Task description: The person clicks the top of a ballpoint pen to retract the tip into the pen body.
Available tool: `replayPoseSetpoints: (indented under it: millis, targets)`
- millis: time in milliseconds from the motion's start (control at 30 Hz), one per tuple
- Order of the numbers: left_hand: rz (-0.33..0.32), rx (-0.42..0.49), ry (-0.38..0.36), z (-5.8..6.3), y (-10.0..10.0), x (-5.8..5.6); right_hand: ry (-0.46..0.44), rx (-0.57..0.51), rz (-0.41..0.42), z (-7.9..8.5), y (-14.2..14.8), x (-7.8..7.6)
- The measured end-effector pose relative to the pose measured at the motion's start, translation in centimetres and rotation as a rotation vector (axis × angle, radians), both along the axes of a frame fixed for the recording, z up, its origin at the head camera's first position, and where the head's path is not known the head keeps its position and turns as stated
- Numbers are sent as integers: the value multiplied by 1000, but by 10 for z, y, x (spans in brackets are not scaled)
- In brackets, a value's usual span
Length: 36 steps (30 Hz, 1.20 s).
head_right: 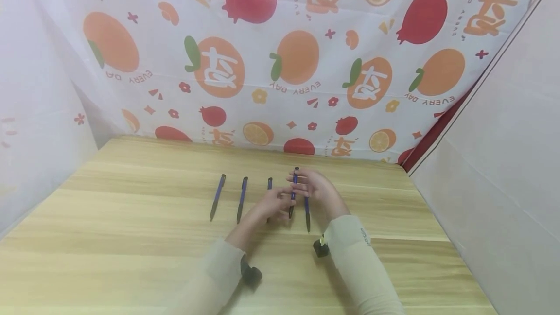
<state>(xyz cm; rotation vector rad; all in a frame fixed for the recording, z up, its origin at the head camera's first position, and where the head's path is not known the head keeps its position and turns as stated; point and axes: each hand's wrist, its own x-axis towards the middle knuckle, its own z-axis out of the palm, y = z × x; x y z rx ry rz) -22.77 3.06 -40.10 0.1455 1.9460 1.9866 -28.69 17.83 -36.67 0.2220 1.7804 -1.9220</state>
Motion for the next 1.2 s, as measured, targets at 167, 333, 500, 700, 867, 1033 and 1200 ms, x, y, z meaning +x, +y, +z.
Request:
replayPoseSetpoints:
  millis: [167, 333, 500, 700, 867, 1033, 1200]
  targets:
    - [-11, -9, 11, -2, 0, 1, 8, 5, 7, -3, 0, 0]
    - [-5, -33, -6, 1, 0, 3, 20, 16, 15, -4, -1, 0]
    - [0, -51, -9, 3, -1, 2, 22, 26, 6, -3, -3, -2]
    - [-24, -32, -23, 3, -2, -2, -11, 68, -21, -4, -6, -7]
    - [-26, -18, -22, 0, -2, -4, -17, 88, -27, -5, -5, -10]
    - [-32, -9, -27, 1, -3, -4, -11, 107, -32, -5, -6, -11]
    - [-35, -5, -28, 2, -2, -3, -2, 125, -37, -6, -6, -9]
